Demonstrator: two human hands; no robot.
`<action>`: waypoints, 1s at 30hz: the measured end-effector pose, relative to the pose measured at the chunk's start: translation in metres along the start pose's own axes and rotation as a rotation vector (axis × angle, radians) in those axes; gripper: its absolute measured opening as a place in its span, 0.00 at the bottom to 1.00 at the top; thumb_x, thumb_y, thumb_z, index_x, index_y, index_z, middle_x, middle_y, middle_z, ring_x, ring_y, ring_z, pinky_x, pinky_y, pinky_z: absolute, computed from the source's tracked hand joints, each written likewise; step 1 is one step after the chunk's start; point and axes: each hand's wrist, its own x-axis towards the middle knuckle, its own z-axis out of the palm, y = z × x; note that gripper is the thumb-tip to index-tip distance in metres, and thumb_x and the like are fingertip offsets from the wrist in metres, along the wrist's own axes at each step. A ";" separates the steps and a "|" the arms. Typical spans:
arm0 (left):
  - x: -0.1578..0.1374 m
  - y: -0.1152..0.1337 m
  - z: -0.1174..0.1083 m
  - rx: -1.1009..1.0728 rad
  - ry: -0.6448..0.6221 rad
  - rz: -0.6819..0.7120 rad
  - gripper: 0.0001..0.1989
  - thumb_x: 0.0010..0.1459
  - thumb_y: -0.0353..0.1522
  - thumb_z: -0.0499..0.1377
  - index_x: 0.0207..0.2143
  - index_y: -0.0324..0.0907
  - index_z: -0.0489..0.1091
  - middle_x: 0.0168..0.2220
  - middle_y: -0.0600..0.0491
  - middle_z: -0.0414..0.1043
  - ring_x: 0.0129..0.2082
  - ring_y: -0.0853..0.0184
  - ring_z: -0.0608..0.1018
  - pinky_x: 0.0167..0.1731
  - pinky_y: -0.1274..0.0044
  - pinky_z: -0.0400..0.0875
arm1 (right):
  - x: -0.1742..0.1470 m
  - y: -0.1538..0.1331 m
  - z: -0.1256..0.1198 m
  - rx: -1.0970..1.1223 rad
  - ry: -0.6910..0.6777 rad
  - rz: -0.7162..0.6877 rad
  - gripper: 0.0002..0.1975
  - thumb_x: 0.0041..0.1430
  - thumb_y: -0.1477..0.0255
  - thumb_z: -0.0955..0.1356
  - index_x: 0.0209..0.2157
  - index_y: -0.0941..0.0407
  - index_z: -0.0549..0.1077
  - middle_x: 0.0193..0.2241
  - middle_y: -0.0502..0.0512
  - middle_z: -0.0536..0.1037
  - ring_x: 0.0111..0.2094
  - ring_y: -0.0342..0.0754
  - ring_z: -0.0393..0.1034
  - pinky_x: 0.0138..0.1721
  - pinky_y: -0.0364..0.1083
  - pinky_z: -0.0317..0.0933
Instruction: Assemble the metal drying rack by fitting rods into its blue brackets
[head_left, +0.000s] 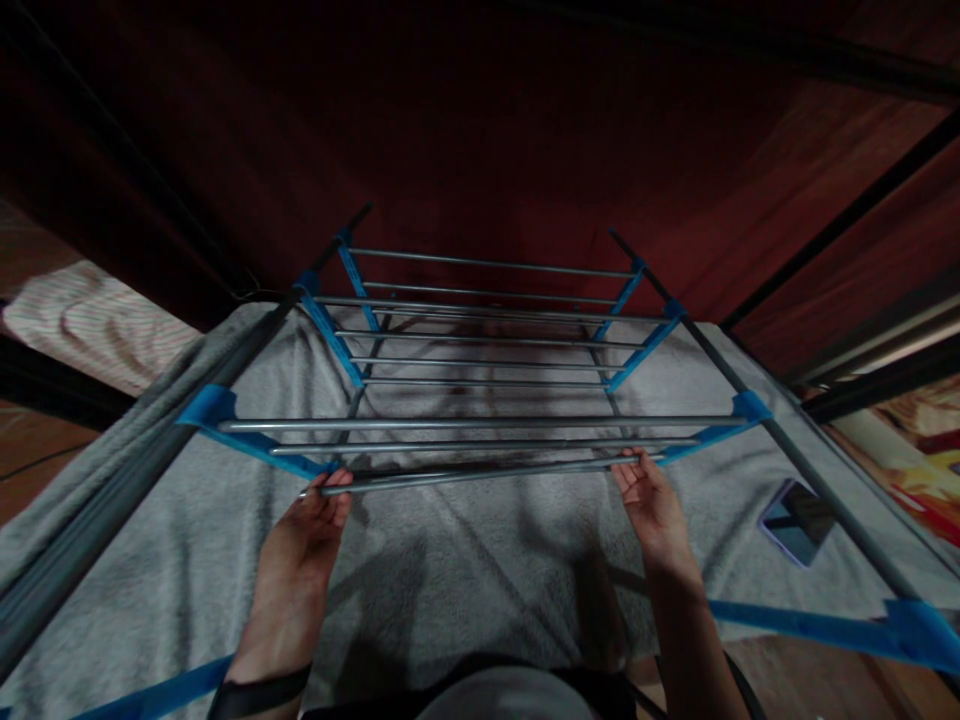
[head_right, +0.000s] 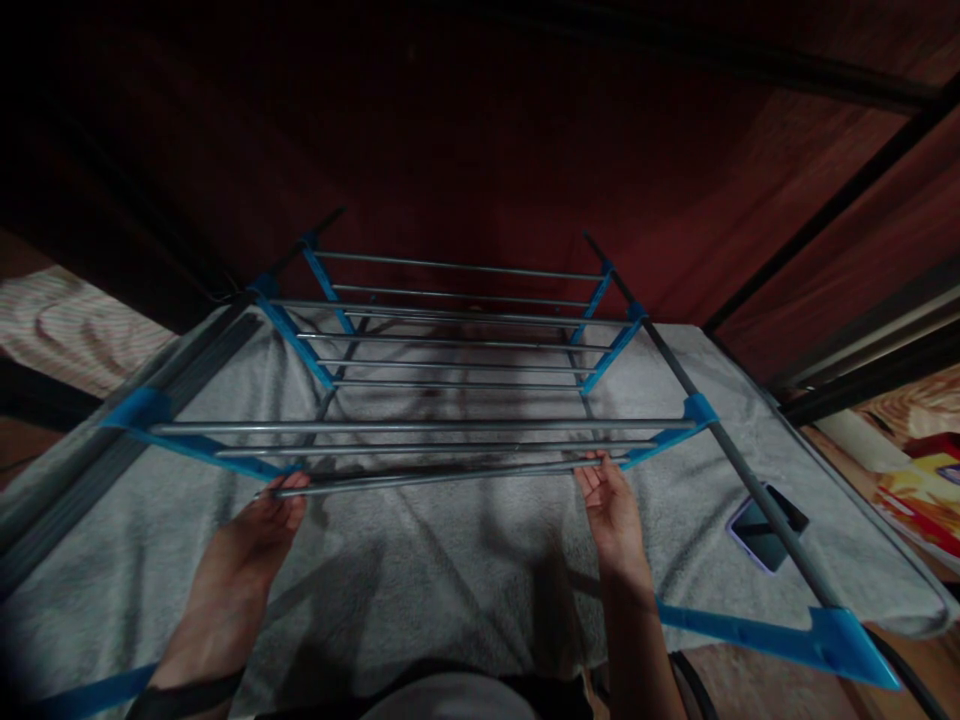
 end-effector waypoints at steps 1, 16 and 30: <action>0.001 0.000 -0.001 -0.002 0.003 -0.008 0.20 0.63 0.14 0.47 0.34 0.38 0.75 0.32 0.51 0.80 0.28 0.70 0.83 0.29 0.84 0.79 | 0.001 0.000 0.000 0.000 0.002 0.000 0.13 0.53 0.66 0.81 0.39 0.51 0.80 0.38 0.46 0.83 0.40 0.40 0.79 0.47 0.40 0.75; -0.001 -0.004 0.003 -0.142 -0.023 -0.067 0.18 0.66 0.15 0.47 0.38 0.36 0.73 0.31 0.52 0.77 0.27 0.72 0.81 0.25 0.85 0.77 | 0.003 0.002 -0.002 -0.009 0.011 -0.003 0.16 0.50 0.65 0.81 0.39 0.52 0.79 0.37 0.45 0.82 0.40 0.41 0.79 0.48 0.41 0.75; 0.003 -0.004 0.006 -0.172 0.020 -0.131 0.17 0.69 0.17 0.45 0.39 0.37 0.72 0.30 0.54 0.77 0.24 0.73 0.80 0.23 0.85 0.77 | 0.000 -0.002 0.002 0.007 0.008 0.000 0.12 0.53 0.68 0.80 0.39 0.52 0.80 0.38 0.46 0.83 0.40 0.41 0.79 0.48 0.41 0.75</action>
